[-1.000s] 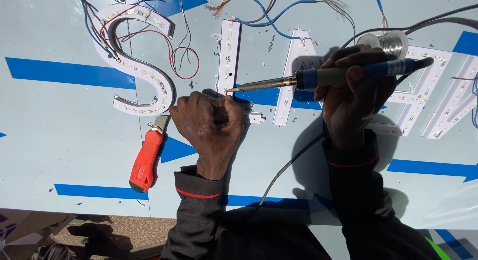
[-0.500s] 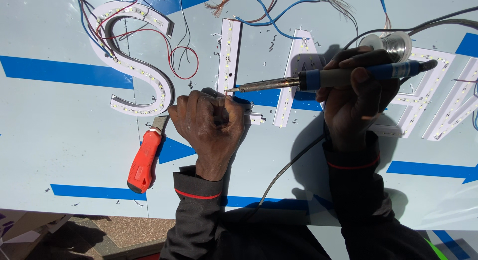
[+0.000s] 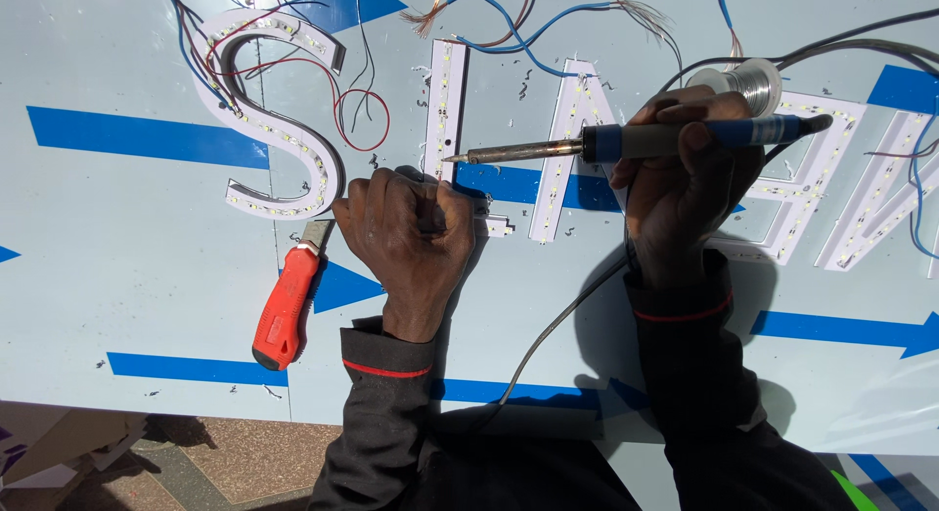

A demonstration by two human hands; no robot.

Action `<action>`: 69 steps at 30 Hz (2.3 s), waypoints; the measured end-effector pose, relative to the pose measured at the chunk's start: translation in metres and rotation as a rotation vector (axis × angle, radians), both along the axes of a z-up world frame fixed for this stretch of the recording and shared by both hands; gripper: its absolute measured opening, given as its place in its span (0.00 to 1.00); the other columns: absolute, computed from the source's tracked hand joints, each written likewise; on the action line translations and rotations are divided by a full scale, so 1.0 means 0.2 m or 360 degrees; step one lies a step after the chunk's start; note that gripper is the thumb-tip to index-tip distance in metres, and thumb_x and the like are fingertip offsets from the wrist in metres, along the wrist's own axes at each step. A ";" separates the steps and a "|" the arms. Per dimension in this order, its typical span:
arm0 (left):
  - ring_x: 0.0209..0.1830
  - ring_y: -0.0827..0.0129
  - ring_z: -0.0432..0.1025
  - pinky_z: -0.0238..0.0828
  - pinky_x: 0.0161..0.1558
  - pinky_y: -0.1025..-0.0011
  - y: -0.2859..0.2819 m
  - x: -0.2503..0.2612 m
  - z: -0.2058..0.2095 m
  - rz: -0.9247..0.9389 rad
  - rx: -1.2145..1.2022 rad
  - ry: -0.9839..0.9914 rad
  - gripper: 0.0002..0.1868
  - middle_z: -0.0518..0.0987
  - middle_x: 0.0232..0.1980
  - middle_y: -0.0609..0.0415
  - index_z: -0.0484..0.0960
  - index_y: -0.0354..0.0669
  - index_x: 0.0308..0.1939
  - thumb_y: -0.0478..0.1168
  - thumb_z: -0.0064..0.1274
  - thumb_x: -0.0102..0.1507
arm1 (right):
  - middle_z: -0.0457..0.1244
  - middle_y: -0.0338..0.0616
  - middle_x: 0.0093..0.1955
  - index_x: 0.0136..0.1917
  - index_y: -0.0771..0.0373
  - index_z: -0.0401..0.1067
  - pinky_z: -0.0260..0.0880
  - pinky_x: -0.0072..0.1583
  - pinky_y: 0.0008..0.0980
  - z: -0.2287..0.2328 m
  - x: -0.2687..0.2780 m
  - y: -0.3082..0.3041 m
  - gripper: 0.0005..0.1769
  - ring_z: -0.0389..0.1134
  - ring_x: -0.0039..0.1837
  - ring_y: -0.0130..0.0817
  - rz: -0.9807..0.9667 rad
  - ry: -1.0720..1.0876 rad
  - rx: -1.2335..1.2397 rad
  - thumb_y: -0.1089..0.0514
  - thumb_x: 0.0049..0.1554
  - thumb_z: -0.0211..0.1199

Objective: The person solders wires to LED strips shaped into letters on a white board. They use a soldering iron to attach wires to the LED strips and a utility knife to strip wire insulation.

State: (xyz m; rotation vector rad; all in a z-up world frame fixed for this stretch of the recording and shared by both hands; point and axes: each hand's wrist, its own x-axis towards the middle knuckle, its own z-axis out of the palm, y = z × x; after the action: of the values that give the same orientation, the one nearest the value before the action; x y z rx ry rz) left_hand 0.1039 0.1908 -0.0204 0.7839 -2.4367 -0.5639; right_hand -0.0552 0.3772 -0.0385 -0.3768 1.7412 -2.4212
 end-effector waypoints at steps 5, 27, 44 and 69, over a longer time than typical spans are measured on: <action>0.35 0.54 0.62 0.57 0.44 0.51 0.00 0.00 -0.02 -0.0016 -0.0024 0.0024 0.14 0.69 0.32 0.52 0.68 0.42 0.33 0.38 0.60 0.66 | 0.65 0.55 0.42 0.55 0.61 0.69 0.64 0.33 0.32 0.03 -0.01 -0.03 0.18 0.66 0.32 0.44 0.0040 0.0165 0.0012 0.44 0.76 0.61; 0.36 0.58 0.63 0.58 0.44 0.53 -0.02 0.00 -0.10 -0.0017 -0.0059 0.0112 0.11 0.69 0.31 0.55 0.70 0.46 0.31 0.40 0.57 0.65 | 0.70 0.53 0.45 0.50 0.64 0.73 0.72 0.33 0.36 0.05 -0.02 -0.05 0.19 0.70 0.35 0.42 -0.0135 -0.0129 -0.0108 0.45 0.66 0.64; 0.44 0.57 0.69 0.63 0.51 0.55 -0.16 0.15 -0.08 -0.0511 0.0275 0.0165 0.14 0.78 0.42 0.53 0.87 0.44 0.48 0.50 0.56 0.72 | 0.69 0.48 0.52 0.55 0.59 0.77 0.72 0.45 0.36 0.05 -0.01 0.16 0.18 0.72 0.46 0.39 -0.0358 -0.0270 -0.0435 0.44 0.63 0.66; 0.48 0.47 0.81 0.77 0.43 0.52 -0.74 -0.15 0.11 -0.1439 0.0294 -0.0140 0.20 0.88 0.51 0.37 0.89 0.31 0.60 0.46 0.55 0.76 | 0.72 0.49 0.49 0.53 0.64 0.78 0.71 0.47 0.33 0.21 0.59 0.32 0.16 0.72 0.43 0.40 -0.1069 -0.0526 -0.0842 0.52 0.58 0.71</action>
State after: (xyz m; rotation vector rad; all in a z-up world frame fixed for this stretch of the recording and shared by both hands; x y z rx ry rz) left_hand 0.0731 0.0423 0.0023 -0.3042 -2.7646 -1.0971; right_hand 0.0632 0.4415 0.0042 0.6428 1.1841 -3.1448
